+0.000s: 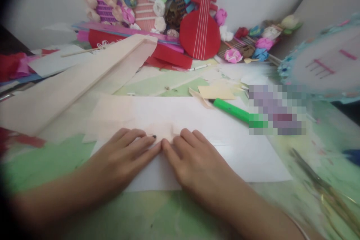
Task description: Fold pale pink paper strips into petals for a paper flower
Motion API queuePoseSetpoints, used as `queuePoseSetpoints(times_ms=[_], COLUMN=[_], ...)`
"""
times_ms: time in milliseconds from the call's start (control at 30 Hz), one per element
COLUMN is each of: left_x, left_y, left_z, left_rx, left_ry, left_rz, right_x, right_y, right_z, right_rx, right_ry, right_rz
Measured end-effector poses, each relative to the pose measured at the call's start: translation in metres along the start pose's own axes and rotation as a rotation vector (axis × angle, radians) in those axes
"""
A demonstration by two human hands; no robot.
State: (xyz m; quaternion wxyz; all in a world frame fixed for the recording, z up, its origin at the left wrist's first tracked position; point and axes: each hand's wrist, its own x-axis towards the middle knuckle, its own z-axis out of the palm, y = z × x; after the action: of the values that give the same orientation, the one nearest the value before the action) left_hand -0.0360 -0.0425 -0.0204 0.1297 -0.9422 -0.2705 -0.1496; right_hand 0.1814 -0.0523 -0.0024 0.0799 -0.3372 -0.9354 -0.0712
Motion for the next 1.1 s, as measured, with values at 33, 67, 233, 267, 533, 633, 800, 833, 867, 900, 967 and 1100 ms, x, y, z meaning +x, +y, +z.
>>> queuePoseSetpoints(times_ms=[33, 67, 233, 267, 533, 633, 800, 833, 867, 900, 967, 1100], left_x=[-0.0003, -0.0005, 0.0004, 0.0007, 0.0014, 0.0012, 0.0020, 0.0023, 0.0025, 0.0027, 0.0028, 0.0016], left_y=[-0.0002, -0.0005, -0.0011, -0.0010, -0.0027, -0.0030, -0.0016, -0.0011, -0.0007, -0.0003, 0.0004, 0.0012], left_z=[0.0002, 0.0003, -0.0010, -0.0015, -0.0033, -0.0022, -0.0023, -0.0027, -0.0032, -0.0036, -0.0045, -0.0051], left_rx=[-0.010, -0.015, -0.009, -0.009, 0.005, 0.029, 0.052, 0.057, 0.063, 0.069, 0.078, 0.087], left_ry=[0.002, 0.006, 0.041, 0.046, 0.104, 0.153, 0.193, 0.190, 0.187, 0.182, 0.172, 0.167], left_rz=[0.003, 0.001, 0.025, 0.027, 0.038, 0.039, 0.037, 0.032, 0.025, 0.019, 0.012, 0.001], right_x=[-0.0004, -0.0007, -0.0011, -0.0012, -0.0025, -0.0028, -0.0018, -0.0017, -0.0019, -0.0022, -0.0030, -0.0049], right_y=[-0.0003, -0.0003, 0.0004, 0.0005, 0.0012, 0.0009, -0.0019, -0.0027, -0.0034, -0.0041, -0.0049, -0.0048], right_z=[-0.0014, -0.0026, -0.0051, -0.0051, -0.0045, -0.0049, -0.0076, -0.0082, -0.0086, -0.0089, -0.0087, -0.0054], right_rx=[-0.017, -0.030, -0.046, -0.046, -0.048, -0.042, -0.060, -0.063, -0.066, -0.069, -0.079, -0.110], right_ry=[-0.024, -0.041, -0.074, -0.072, -0.068, -0.071, -0.076, -0.074, -0.071, -0.067, -0.064, -0.057], right_rz=[-0.011, -0.021, -0.035, -0.033, -0.010, 0.001, 0.012, 0.010, 0.008, 0.006, 0.003, 0.000])
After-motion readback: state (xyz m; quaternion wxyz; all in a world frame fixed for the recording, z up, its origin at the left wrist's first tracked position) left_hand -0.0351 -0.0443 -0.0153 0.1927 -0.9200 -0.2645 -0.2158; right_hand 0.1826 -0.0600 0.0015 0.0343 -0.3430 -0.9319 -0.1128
